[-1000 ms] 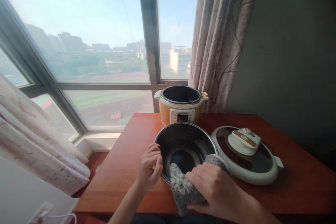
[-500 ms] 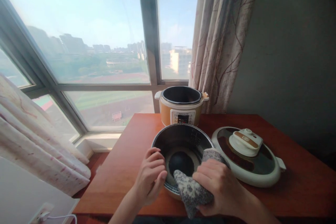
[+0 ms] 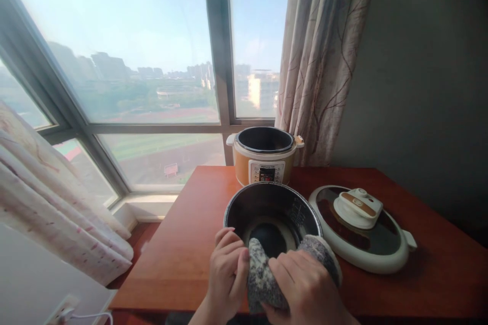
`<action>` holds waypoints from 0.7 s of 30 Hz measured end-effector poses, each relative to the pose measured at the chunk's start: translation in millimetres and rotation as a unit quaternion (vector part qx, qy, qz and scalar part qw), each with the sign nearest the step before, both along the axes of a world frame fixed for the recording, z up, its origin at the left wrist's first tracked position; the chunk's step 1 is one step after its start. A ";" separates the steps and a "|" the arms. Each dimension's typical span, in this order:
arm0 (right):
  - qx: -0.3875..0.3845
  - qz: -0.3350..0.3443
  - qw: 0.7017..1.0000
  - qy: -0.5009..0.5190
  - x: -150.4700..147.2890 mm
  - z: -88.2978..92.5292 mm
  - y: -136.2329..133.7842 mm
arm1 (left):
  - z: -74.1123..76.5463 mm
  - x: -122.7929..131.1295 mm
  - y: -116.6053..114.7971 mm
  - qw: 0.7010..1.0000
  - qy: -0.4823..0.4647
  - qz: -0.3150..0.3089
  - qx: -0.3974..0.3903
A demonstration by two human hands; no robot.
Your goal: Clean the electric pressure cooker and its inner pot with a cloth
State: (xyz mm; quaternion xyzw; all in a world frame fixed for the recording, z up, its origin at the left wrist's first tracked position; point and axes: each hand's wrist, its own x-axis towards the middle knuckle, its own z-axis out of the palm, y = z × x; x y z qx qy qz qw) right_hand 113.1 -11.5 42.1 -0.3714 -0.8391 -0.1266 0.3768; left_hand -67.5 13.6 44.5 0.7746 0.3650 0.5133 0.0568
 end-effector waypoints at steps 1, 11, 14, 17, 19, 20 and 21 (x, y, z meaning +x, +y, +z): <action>0.000 0.010 1.000 -0.013 1.8 0.7 1.0 | -0.3 -3.9 4.9 1.000 -0.001 -0.007 -0.004; -0.151 0.136 0.968 -0.150 59.6 24.7 25.8 | 7.8 -60.7 63.7 0.983 0.023 -0.170 -0.066; -0.143 0.114 0.972 -0.146 62.5 20.8 27.1 | 12.5 -61.7 61.5 0.983 0.025 -0.173 -0.052; -0.130 0.098 0.979 -0.125 56.9 14.2 25.3 | 23.8 -57.4 45.7 0.985 0.066 -0.155 -0.034; -0.127 0.089 0.981 -0.117 52.4 12.4 24.2 | 32.7 -52.9 31.7 0.982 0.116 -0.147 -0.026; -0.126 0.084 0.982 -0.115 50.3 12.6 23.8 | 36.2 -50.2 24.8 0.979 0.140 -0.146 -0.023; -0.124 0.079 0.983 -0.111 48.2 13.3 23.4 | 38.3 -47.1 18.6 0.976 0.160 -0.146 -0.020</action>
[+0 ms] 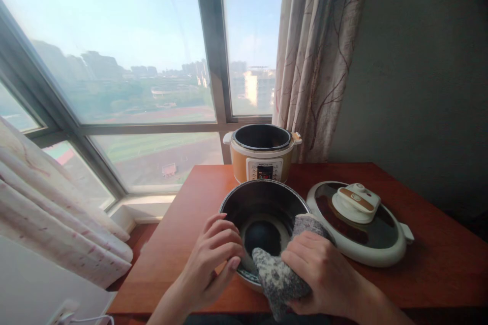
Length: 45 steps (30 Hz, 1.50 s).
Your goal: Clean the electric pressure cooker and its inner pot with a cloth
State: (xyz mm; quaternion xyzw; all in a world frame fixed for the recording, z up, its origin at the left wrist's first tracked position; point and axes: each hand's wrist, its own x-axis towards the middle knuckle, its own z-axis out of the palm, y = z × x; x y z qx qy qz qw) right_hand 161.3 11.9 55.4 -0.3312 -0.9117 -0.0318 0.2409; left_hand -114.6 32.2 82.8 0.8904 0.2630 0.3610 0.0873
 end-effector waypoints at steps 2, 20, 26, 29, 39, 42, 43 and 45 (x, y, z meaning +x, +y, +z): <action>0.004 -0.011 1.000 0.008 -4.4 2.6 -1.1 | -0.8 7.3 -10.1 0.999 0.035 0.002 0.005; 0.083 -0.056 0.992 0.070 -32.4 -4.1 -25.5 | -21.1 41.1 -29.5 0.996 0.012 0.081 0.032; 0.080 -0.041 0.994 0.064 -32.2 0.0 -25.8 | -27.9 43.3 -28.1 0.996 -0.044 0.075 0.007; 0.065 -0.013 0.997 0.038 -23.0 3.5 -21.2 | -30.4 38.9 -21.7 0.995 -0.071 0.066 0.008; -0.125 0.020 0.991 -0.039 33.5 29.1 0.1 | -31.0 18.1 35.3 0.991 -0.133 -0.017 -0.029; -0.121 0.009 0.992 -0.021 30.1 25.5 -0.5 | -28.4 16.2 45.9 0.994 -0.103 -0.024 -0.031; -0.116 0.003 0.993 -0.013 27.5 23.0 -0.9 | -27.6 16.3 46.9 0.995 -0.090 -0.026 -0.026; -0.105 -0.011 0.994 0.000 22.3 17.6 -2.0 | -27.1 17.2 45.2 0.997 -0.066 -0.028 -0.016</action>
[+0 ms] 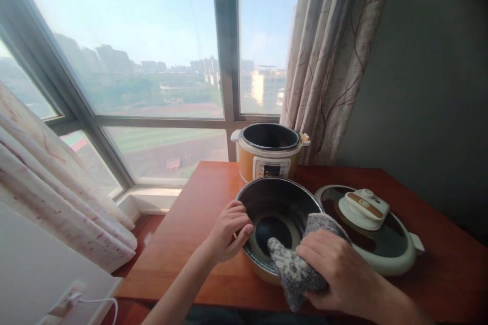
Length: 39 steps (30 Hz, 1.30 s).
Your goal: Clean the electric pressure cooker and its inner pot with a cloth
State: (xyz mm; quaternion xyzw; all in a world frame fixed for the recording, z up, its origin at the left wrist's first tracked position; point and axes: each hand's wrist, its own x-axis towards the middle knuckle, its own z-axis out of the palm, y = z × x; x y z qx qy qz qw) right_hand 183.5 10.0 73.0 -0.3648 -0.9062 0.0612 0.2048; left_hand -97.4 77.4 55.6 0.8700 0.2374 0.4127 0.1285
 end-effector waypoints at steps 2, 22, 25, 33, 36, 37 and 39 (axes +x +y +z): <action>0.008 -0.016 1.000 0.009 -3.8 -4.5 -1.3 | -1.3 1.5 -5.8 1.000 0.021 0.003 0.014; 0.131 -0.053 0.986 0.094 -50.5 -16.8 -12.3 | -1.4 26.0 -64.4 0.985 0.089 0.122 0.079; 0.130 -0.055 0.986 0.087 -53.8 -17.0 -15.2 | -2.7 27.2 -65.2 0.988 0.062 0.132 0.054; 0.078 -0.050 0.996 -0.012 -45.8 -7.8 -10.3 | -16.5 18.8 -31.7 0.993 -0.029 0.078 0.081; 0.060 -0.015 0.997 -0.046 -27.3 -3.5 0.9 | -16.2 10.7 -17.3 0.994 -0.040 0.052 0.084; 0.048 0.002 0.997 -0.055 -18.9 -1.9 5.4 | -15.3 7.2 -12.8 0.995 -0.045 0.041 0.083; 0.025 0.031 0.997 -0.063 -2.2 0.5 13.9 | -13.3 0.1 -4.9 0.996 -0.052 0.018 0.072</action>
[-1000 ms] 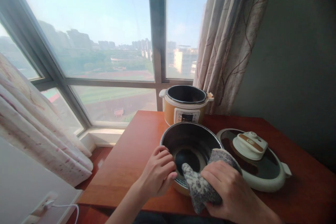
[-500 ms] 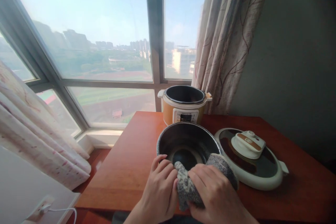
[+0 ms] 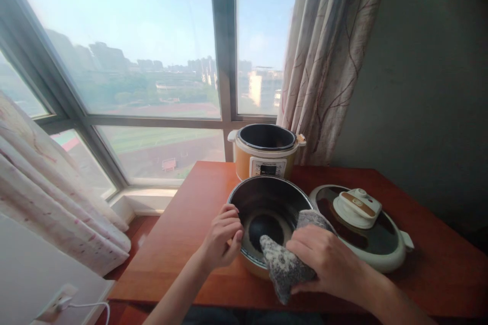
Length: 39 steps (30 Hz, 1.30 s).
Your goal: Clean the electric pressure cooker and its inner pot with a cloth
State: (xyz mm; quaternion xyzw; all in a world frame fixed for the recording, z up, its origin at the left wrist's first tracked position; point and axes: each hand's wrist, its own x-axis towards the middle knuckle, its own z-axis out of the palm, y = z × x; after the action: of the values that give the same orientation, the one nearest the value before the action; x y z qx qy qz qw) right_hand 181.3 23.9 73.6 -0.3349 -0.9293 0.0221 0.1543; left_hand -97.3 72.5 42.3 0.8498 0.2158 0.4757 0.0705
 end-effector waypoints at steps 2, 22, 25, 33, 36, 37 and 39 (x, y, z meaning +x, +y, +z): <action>-0.017 0.007 1.000 0.004 12.2 0.7 6.2 | 1.7 -6.0 6.0 1.000 -0.002 -0.016 -0.020; 0.142 -0.132 0.974 0.118 -60.6 -15.5 -34.9 | 3.4 25.5 -67.5 0.993 0.018 0.116 -0.024; 0.149 -0.129 0.971 0.133 -65.9 -19.1 -37.4 | 5.1 27.0 -67.6 0.991 0.005 0.125 -0.046; 0.142 -0.061 0.979 0.130 -46.7 -18.0 -32.7 | 0.2 17.7 -43.0 0.986 -0.060 0.151 -0.034; 0.093 -0.018 0.992 0.088 -27.2 -10.5 -27.0 | 2.3 -0.5 -24.1 0.994 -0.059 0.082 -0.048; 0.072 -0.005 0.995 0.074 -20.7 -7.6 -24.5 | 3.6 -6.9 -17.3 0.996 -0.054 0.052 -0.057; 0.037 0.009 0.998 0.053 -10.7 -2.7 -19.9 | 6.3 -16.9 -4.9 0.996 -0.047 0.009 -0.074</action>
State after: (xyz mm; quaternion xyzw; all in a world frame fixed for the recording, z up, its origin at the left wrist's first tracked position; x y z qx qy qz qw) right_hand 170.6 4.0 70.9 -0.3188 -0.9229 0.0066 0.2157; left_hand -114.2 67.5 48.6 0.8168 0.2546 0.4987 0.1388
